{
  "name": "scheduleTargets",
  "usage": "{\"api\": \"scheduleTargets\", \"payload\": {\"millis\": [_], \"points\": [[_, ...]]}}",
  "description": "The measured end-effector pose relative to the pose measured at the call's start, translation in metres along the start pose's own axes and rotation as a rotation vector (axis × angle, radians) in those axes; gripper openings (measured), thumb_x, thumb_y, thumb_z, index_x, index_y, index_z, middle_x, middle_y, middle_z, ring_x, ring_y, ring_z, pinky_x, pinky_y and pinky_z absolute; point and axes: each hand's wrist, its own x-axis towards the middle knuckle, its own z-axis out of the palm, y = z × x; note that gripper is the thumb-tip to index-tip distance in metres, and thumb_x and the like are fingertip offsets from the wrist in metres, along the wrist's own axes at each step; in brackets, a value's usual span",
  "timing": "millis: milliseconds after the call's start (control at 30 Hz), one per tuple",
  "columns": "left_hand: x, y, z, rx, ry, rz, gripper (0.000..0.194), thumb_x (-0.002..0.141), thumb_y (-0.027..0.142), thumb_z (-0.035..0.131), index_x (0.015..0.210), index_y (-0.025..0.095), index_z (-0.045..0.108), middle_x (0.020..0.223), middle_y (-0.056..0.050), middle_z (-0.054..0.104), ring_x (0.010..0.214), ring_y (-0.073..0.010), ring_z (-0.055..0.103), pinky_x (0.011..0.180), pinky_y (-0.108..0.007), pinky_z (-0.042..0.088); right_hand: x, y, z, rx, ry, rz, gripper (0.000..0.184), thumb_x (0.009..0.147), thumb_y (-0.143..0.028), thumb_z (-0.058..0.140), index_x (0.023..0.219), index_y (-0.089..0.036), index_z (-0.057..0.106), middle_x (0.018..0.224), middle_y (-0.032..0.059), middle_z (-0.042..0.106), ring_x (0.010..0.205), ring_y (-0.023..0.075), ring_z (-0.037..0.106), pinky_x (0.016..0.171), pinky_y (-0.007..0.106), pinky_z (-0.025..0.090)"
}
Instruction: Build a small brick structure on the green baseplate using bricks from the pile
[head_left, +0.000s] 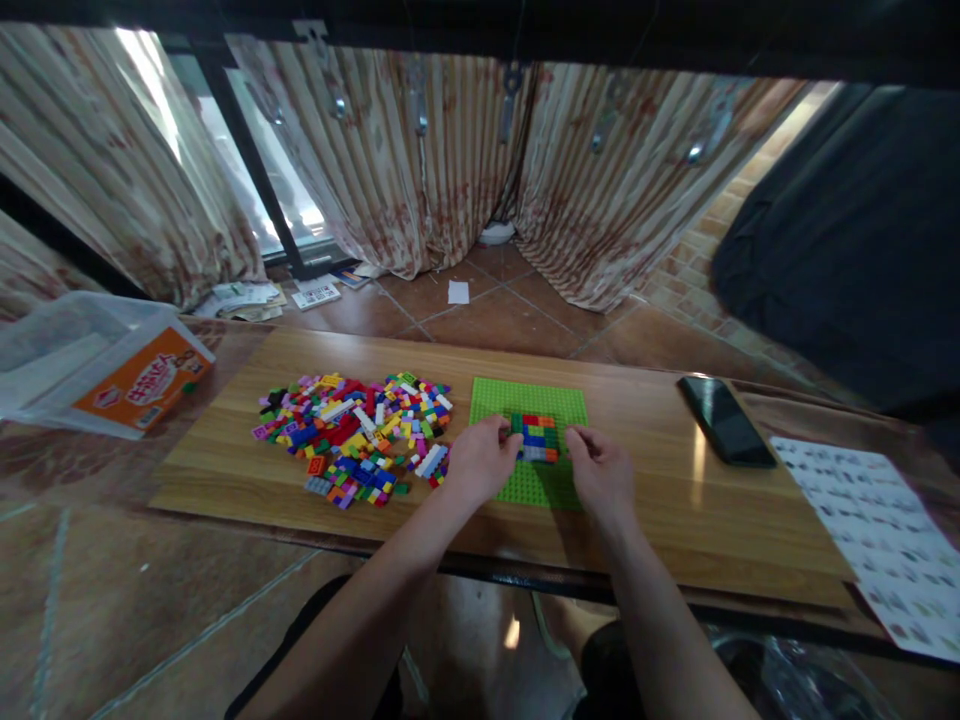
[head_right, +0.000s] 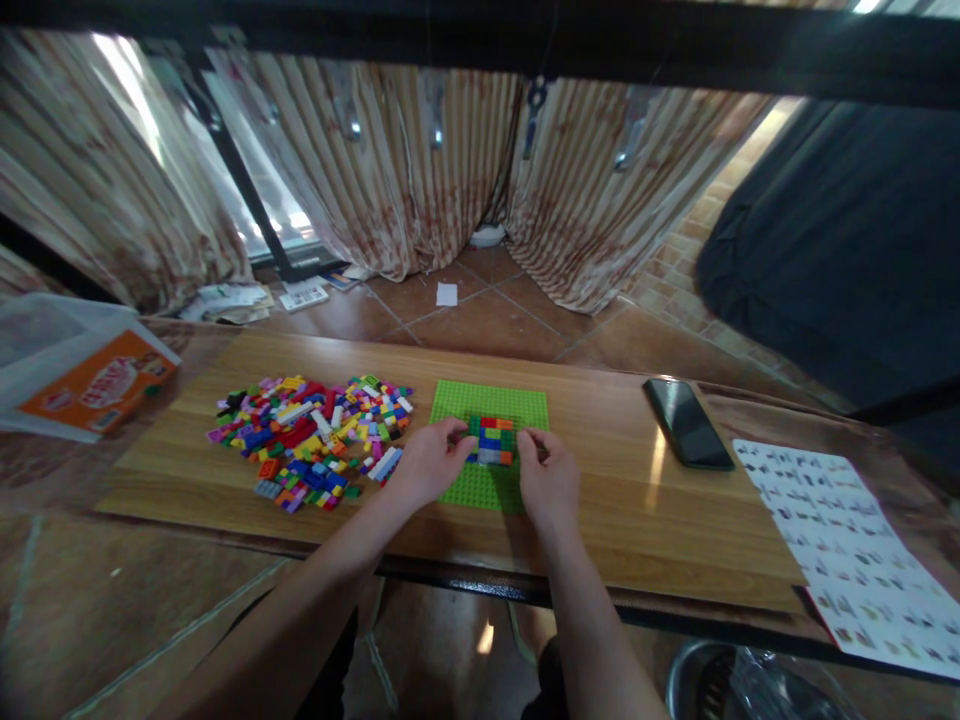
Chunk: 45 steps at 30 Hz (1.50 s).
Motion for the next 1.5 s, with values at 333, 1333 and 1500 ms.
{"api": "scheduleTargets", "payload": {"millis": [333,1333,1500], "points": [[0.014,-0.020,-0.026,-0.330,0.262,0.067,0.022,0.090,0.022,0.052,0.091,0.015,0.072,0.087,-0.005,0.075,0.078,-0.0156,0.067,0.075,-0.026,0.051,-0.013,-0.017,0.009,0.098,0.126,-0.119,0.040,0.086,-0.053,0.056,0.086,-0.016,0.071,0.076,0.0064,0.071,0.068,0.0187,0.062,0.065,0.030,0.048],[0.005,-0.088,-0.114,-0.929,0.740,-0.114,0.011,0.074,0.022,0.066,0.081,0.014,0.069,0.063,0.002,0.064,0.050,-0.0060,0.053,0.049,-0.016,0.042,-0.111,-0.053,0.109,-0.270,-0.316,-0.927,0.017,0.090,-0.019,0.060,0.104,-0.017,0.070,0.112,0.0127,0.065,0.102,0.0275,0.058,0.087,0.044,0.053],[0.006,-0.092,-0.114,-0.949,0.716,-0.111,0.014,0.073,0.023,0.067,0.083,0.014,0.070,0.064,0.003,0.064,0.051,-0.0066,0.054,0.052,-0.017,0.044,-0.113,-0.054,0.114,-0.276,-0.339,-0.923,0.014,0.092,-0.016,0.056,0.095,-0.017,0.069,0.107,0.0109,0.067,0.102,0.0267,0.057,0.088,0.044,0.052]]}}
